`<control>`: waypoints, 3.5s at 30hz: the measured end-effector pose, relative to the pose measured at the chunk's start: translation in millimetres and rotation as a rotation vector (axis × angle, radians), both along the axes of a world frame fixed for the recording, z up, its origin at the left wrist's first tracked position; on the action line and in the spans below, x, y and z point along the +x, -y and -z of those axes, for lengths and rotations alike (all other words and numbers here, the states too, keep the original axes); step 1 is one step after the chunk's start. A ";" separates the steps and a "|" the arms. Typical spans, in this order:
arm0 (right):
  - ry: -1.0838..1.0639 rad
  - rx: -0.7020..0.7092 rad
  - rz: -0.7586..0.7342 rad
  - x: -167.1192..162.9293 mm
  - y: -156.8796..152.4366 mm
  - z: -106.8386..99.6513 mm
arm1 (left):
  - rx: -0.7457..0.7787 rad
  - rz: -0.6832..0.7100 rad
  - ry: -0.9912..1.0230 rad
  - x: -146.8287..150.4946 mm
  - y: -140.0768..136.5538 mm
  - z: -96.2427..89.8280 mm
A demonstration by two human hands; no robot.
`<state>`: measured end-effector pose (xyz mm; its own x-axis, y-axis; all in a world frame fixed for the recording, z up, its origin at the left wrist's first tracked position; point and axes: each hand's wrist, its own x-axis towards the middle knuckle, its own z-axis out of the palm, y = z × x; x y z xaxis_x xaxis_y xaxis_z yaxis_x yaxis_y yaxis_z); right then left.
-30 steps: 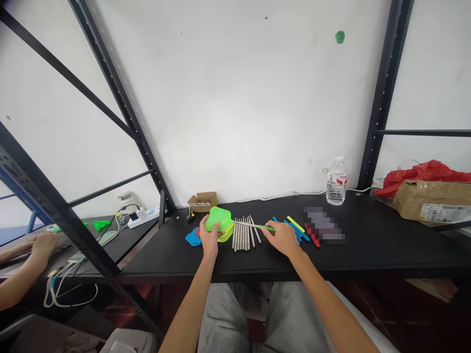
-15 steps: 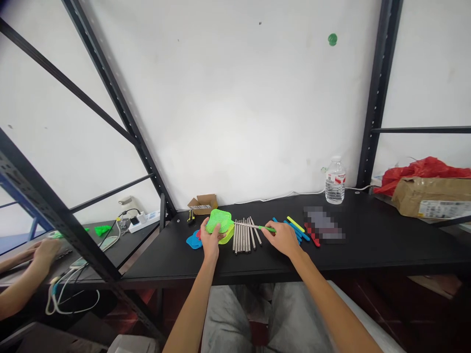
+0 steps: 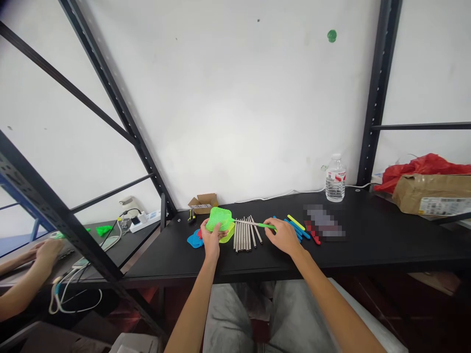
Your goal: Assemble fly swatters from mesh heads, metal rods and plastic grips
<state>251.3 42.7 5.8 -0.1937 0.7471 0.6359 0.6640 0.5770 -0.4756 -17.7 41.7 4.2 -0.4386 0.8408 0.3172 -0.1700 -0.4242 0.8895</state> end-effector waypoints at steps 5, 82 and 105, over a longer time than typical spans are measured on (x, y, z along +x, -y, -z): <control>-0.030 -0.002 -0.015 -0.2 0.5 -1.1 | -0.006 -0.015 -0.012 -0.1 -0.1 -0.7; -0.075 -0.058 -0.091 3.2 -3.8 1.8 | 0.012 0.011 -0.027 0.6 2.9 -4.3; -0.062 -0.007 -0.043 5.9 -8.2 5.7 | 0.003 0.006 -0.054 2.5 3.7 -6.4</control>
